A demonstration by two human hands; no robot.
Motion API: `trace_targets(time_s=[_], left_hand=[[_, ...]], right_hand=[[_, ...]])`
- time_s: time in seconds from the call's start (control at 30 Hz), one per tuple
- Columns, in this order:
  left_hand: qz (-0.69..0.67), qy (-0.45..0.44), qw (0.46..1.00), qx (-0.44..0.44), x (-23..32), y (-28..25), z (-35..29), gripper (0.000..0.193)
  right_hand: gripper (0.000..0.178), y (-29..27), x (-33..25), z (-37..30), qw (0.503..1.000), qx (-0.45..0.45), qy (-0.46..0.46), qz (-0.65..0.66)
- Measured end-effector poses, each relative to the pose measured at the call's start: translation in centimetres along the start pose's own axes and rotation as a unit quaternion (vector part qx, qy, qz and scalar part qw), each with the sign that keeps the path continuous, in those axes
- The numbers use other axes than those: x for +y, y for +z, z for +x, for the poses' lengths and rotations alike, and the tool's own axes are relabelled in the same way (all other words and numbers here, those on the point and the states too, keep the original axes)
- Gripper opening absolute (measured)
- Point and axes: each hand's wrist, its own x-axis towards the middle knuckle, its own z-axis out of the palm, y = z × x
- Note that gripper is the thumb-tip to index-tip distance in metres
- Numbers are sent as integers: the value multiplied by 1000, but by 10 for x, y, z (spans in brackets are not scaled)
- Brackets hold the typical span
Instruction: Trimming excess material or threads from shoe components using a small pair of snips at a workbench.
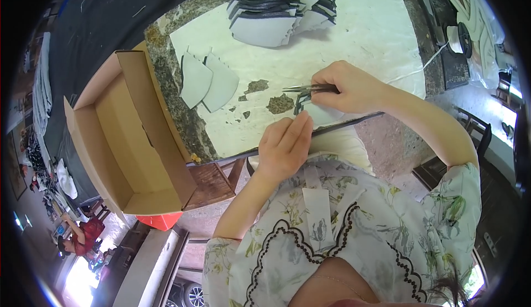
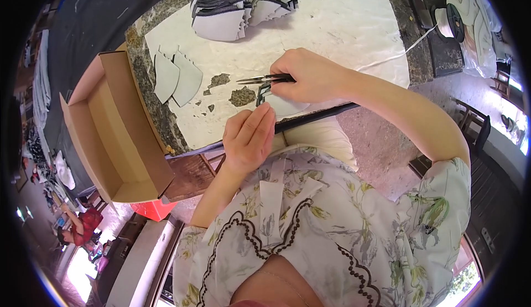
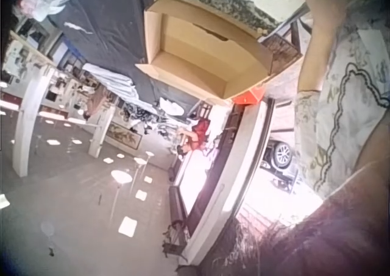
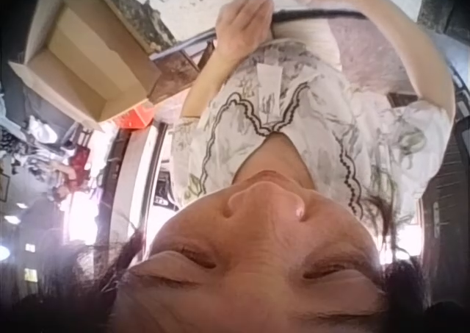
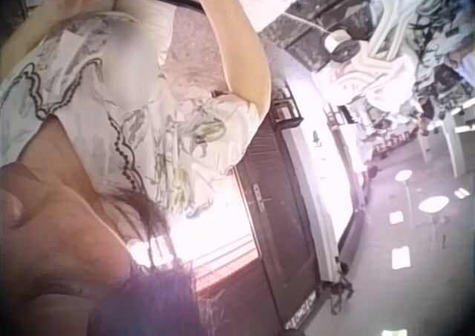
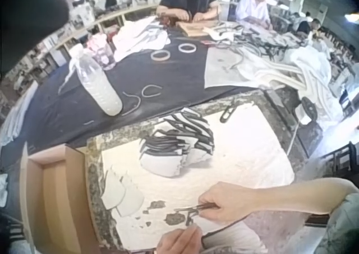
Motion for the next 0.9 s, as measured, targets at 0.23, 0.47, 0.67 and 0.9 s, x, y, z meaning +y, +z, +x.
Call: trace_targets(time_s=[0.23, 0.47, 0.67, 0.9], left_hand=[[-26, -34, 999, 12, 2, 3, 0, 26], [0, -50, 999, -15, 7, 5, 7, 31], [-16, -103, 994, -21, 12, 8, 13, 37], [4, -72, 995, -76, 9, 1, 23, 49]], right_hand=[[16, 4, 1, -3, 1000, 27, -2, -11], [17, -1, 3, -6, 997, 40, -36, -46], [18, -16, 8, -19, 1000, 9, -2, -22], [18, -20, 11, -13, 990, 48, -52, -119]])
